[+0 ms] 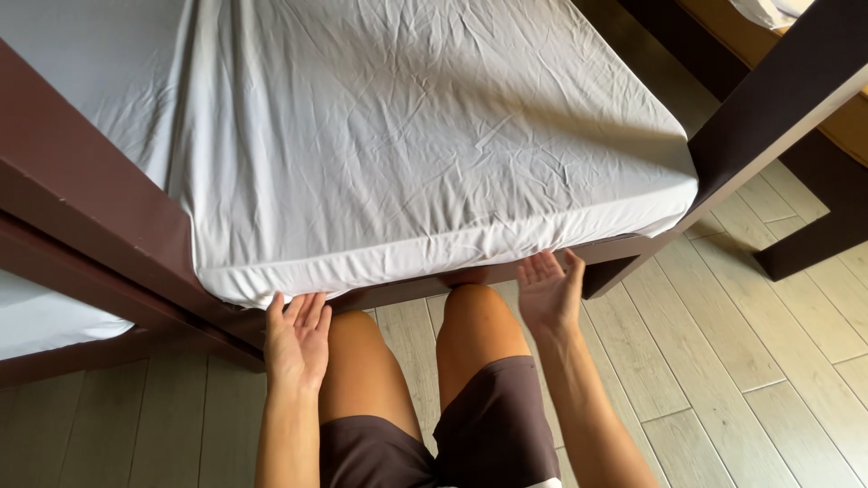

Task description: The person folds a white fitted sheet on a wooden chair and then places it on the bed. They proceed to smooth the fitted sheet over the mattress, tucking the edges under the corners. Finally, the person returns to the chair to fold another white sheet.

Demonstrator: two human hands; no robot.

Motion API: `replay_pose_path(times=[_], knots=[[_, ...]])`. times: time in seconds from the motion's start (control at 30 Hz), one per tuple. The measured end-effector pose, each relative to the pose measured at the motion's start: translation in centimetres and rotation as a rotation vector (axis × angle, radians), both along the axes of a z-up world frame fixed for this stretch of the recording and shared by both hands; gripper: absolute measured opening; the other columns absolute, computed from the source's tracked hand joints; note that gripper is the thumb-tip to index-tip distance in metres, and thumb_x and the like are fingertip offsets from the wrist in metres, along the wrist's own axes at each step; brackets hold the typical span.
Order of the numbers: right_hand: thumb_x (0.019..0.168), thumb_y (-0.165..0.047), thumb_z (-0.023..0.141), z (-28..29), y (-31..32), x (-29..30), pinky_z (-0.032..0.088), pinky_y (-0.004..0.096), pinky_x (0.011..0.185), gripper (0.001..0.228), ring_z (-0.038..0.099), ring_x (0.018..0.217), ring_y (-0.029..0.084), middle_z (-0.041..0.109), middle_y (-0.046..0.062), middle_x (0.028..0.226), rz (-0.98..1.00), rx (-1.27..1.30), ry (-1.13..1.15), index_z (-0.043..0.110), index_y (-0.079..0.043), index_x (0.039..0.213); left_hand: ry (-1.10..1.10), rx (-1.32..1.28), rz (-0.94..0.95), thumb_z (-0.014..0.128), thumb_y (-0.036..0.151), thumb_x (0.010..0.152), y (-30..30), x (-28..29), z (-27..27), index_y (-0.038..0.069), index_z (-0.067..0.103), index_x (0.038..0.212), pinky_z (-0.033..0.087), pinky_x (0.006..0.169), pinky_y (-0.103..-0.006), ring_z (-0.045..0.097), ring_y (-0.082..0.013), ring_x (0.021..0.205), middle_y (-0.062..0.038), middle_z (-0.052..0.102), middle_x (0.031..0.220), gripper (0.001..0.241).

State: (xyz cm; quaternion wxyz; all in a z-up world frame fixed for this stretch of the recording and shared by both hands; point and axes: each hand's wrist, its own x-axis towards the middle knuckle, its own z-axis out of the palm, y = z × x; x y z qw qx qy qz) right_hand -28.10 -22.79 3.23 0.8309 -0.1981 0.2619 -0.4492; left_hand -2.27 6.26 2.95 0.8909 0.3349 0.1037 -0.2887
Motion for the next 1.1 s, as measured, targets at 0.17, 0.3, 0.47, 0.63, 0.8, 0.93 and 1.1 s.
replay_pose_path(times=[0.17, 0.3, 0.47, 0.63, 0.8, 0.93, 1.1], knots=[[0.085, -0.05, 0.057, 0.3, -1.0, -1.0, 0.015, 0.041, 0.126, 0.098, 0.023, 0.156, 0.03, 0.024, 0.02, 0.166, -0.096, 0.04, 0.023, 0.019, 0.006, 0.157, -0.016, 0.01, 0.173, 0.062, 0.031, 0.1, 1.9, 0.0, 2.6, -0.005, 0.036, 0.149, 0.039, 0.122, -0.0419, 0.048, -0.0251, 0.124, -0.012, 0.044, 0.136, 0.067], [0.088, -0.05, 0.056, -0.4, -1.4, -0.5, 0.012, 0.041, 0.126, 0.101, 0.017, 0.157, 0.03, 0.02, 0.022, 0.167, -0.078, 0.059, -0.018, 0.012, 0.008, 0.158, 0.058, 0.076, 0.241, 0.064, 0.035, 0.096, 1.4, 1.5, 4.6, -0.003, 0.033, 0.15, 0.034, 0.122, -0.0378, 0.044, -0.0233, 0.134, -0.012, 0.041, 0.145, 0.074], [0.089, -0.051, 0.055, -0.2, -1.7, 0.6, 0.01, 0.042, 0.127, 0.103, 0.013, 0.158, 0.03, 0.017, 0.021, 0.168, -0.063, 0.023, -0.044, 0.008, 0.011, 0.157, 0.067, 0.102, 0.248, 0.068, 0.036, 0.092, 0.1, 2.4, 6.0, 0.001, 0.033, 0.151, 0.026, 0.122, -0.0347, 0.038, -0.0197, 0.141, -0.009, 0.039, 0.15, 0.077], [0.09, -0.049, 0.055, -1.0, -2.4, 1.6, 0.02, 0.041, 0.126, 0.098, 0.027, 0.153, 0.028, 0.03, 0.019, 0.163, -0.091, -0.006, -0.058, 0.018, 0.013, 0.155, -0.061, 0.074, 0.237, 0.069, 0.038, 0.089, -1.3, 2.5, 7.4, 0.001, 0.044, 0.148, 0.03, 0.121, -0.0328, 0.044, -0.0183, 0.141, -0.006, 0.049, 0.149, 0.074], [0.087, -0.05, 0.054, 1.7, -2.6, 5.0, 0.034, 0.039, 0.11, 0.084, 0.045, 0.128, 0.025, 0.046, 0.013, 0.142, -0.08, -0.115, 0.009, 0.034, 0.006, 0.147, -0.112, 0.024, 0.174, 0.068, 0.043, 0.088, -2.7, 5.1, 6.9, 0.002, 0.044, 0.148, 0.038, 0.119, -0.0359, 0.048, -0.0218, 0.14, -0.008, 0.052, 0.15, 0.077], [0.085, -0.047, 0.052, 2.2, -1.7, 5.0, 0.036, 0.037, 0.107, 0.077, 0.048, 0.124, 0.022, 0.048, 0.007, 0.14, -0.061, -0.115, 0.026, 0.033, -0.005, 0.147, -0.134, 0.094, 0.135, 0.069, 0.05, 0.087, -1.7, 5.3, 6.2, 0.005, 0.042, 0.149, 0.039, 0.12, -0.0377, 0.045, -0.0224, 0.142, -0.008, 0.048, 0.151, 0.081], [0.097, -0.037, 0.056, -4.9, -2.9, 0.8, 0.029, 0.039, 0.124, 0.074, 0.039, 0.145, 0.024, 0.043, 0.015, 0.153, -0.225, -0.107, -0.069, 0.028, 0.004, 0.153, -0.174, 0.193, 0.079, 0.066, 0.051, 0.092, 1.7, 5.1, 3.5, -0.002, 0.038, 0.149, 0.035, 0.123, -0.0398, 0.042, -0.0245, 0.145, -0.014, 0.045, 0.151, 0.082]])
